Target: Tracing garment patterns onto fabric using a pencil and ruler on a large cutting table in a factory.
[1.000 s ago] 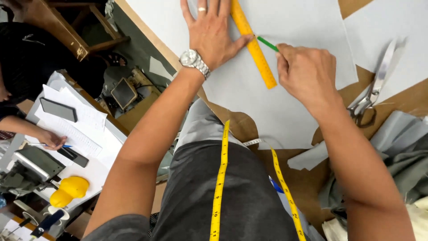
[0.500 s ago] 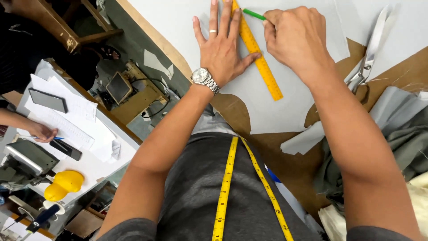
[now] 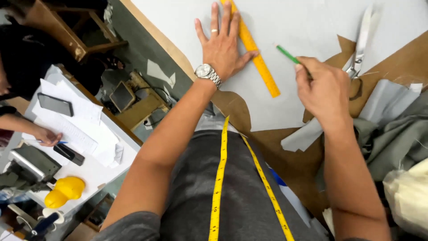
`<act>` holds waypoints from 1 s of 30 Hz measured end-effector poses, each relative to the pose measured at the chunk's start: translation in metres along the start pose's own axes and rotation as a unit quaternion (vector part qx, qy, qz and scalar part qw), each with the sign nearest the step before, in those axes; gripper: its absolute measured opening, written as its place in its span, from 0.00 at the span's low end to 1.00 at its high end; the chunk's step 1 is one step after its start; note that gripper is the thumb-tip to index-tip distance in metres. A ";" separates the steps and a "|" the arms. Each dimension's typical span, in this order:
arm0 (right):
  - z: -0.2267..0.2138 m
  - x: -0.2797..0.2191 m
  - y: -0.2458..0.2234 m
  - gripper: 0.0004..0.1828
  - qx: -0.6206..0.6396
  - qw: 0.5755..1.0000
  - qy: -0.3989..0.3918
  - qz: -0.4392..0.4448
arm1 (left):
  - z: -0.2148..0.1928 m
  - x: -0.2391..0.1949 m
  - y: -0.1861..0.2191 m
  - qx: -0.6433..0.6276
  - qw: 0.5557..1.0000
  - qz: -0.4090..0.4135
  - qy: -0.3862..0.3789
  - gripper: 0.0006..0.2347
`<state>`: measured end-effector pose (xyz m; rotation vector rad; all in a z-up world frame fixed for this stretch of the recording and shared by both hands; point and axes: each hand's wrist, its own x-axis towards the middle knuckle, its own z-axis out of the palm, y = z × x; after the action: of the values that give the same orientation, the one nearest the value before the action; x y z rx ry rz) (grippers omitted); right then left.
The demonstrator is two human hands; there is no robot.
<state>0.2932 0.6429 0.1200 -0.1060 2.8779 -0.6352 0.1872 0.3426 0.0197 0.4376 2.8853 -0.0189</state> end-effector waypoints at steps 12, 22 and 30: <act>0.126 -0.098 -0.008 0.21 0.110 0.989 -0.013 0.094 | 0.017 -0.135 -0.068 -0.126 0.991 -0.004 -0.036 0.44; 0.145 -0.099 -0.020 0.21 0.109 0.990 -0.021 0.086 | 0.028 -0.116 -0.113 -0.084 0.996 -0.005 0.027 0.39; 0.114 -0.016 -0.007 0.18 0.129 0.991 0.028 0.007 | 0.031 -0.068 -0.039 -0.056 0.997 0.044 0.035 0.44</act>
<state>0.3320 0.5913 0.0240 -0.0303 2.8147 -1.0149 0.2457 0.2836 0.0037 0.5531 2.9127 0.1762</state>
